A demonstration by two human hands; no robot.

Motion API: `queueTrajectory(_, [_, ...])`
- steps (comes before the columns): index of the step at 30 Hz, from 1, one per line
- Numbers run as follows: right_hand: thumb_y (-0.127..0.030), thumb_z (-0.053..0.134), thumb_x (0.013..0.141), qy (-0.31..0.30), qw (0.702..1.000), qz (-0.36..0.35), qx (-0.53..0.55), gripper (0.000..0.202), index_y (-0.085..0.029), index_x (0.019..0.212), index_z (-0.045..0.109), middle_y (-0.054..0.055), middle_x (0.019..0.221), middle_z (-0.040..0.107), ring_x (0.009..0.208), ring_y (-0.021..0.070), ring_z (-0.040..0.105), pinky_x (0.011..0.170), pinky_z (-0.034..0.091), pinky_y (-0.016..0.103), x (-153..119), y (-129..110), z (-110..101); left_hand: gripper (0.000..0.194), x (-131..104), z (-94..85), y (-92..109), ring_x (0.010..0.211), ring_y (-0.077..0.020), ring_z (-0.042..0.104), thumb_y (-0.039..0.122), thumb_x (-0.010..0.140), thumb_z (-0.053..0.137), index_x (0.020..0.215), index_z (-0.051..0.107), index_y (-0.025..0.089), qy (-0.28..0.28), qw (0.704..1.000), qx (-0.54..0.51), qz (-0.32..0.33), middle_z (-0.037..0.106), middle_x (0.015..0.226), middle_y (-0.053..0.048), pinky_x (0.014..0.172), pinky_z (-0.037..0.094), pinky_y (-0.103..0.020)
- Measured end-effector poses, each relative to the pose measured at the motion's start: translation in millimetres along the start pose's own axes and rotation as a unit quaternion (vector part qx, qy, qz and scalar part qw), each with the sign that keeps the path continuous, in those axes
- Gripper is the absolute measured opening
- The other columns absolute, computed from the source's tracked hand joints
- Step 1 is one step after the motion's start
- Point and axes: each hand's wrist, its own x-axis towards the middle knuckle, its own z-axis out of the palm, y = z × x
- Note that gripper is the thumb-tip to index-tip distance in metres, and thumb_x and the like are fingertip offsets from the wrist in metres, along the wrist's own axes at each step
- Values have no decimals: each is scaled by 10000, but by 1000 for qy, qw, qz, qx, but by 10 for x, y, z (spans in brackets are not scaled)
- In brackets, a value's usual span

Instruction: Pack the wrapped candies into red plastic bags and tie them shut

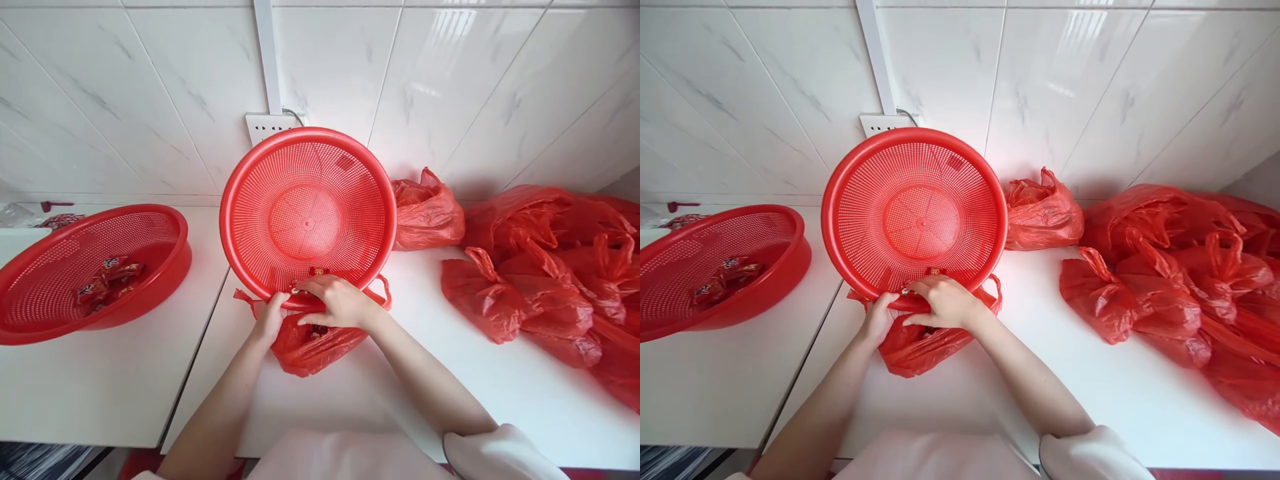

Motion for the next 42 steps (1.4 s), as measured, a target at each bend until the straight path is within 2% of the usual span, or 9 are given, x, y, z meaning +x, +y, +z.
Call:
queueTrajectory(3, [-377,669,846,9,999,29,25,504,-203,1309,571,107,1141,691,999,256,656,840,521,371,6,-2,-15,267,29,-15,41,934,-286,678,256,691,620,924,658,132,-19,999,-21,-21,714,888,-84,805,549,-410])
queueTrajectory(6, [-290,617,884,61,985,81,136,335,-240,1212,653,57,1082,722,944,212,684,847,527,346,-5,53,-45,303,55,-36,63,929,-291,683,272,693,625,958,646,126,-7,1000,1,-5,713,883,-92,804,551,-432])
queueTrajectory(10, [-406,646,851,146,901,173,369,259,-216,1003,736,34,940,746,872,191,697,830,553,343,-22,186,-133,324,77,-68,77,946,-291,681,279,686,641,973,626,131,18,999,19,26,709,935,-92,819,552,-447])
queueTrajectory(14, [-457,731,759,171,803,229,524,329,-175,928,738,41,880,737,813,173,689,792,576,335,-22,266,-183,305,81,-87,74,955,-286,679,278,686,649,956,609,144,24,999,14,33,705,981,-87,827,556,-450])
queueTrajectory(21, [-382,756,729,225,789,226,525,226,-176,762,668,-11,723,643,705,125,621,739,580,294,-6,236,-199,331,98,-111,24,945,-293,677,283,692,667,992,644,145,17,999,29,26,706,956,-87,796,568,-427])
queueTrajectory(24, [-359,764,686,268,723,246,588,250,-192,746,588,-15,736,627,694,140,630,607,598,282,16,237,-211,259,102,-115,26,954,-292,674,280,679,673,906,645,159,27,998,39,37,706,945,-74,798,568,-420])
queueTrajectory(27, [-417,745,717,230,678,243,654,295,-200,822,575,6,793,663,679,151,676,519,579,245,23,237,-221,244,90,-96,52,983,-291,667,269,678,670,897,635,165,25,998,35,41,705,967,-69,814,563,-422])
queueTrajectory(33, [-340,822,679,196,756,202,592,280,-180,820,641,3,757,708,640,97,658,471,466,146,-11,198,-223,321,30,0,128,974,-305,671,262,667,637,958,632,127,8,1000,-12,-4,710,922,-96,829,549,-452])
queueTrajectory(42, [-424,773,725,223,834,195,466,295,-180,799,626,22,743,696,651,145,612,613,477,280,-6,162,-191,184,58,-38,132,975,-294,661,254,651,652,784,579,151,31,999,-6,19,690,856,-68,840,541,-449])
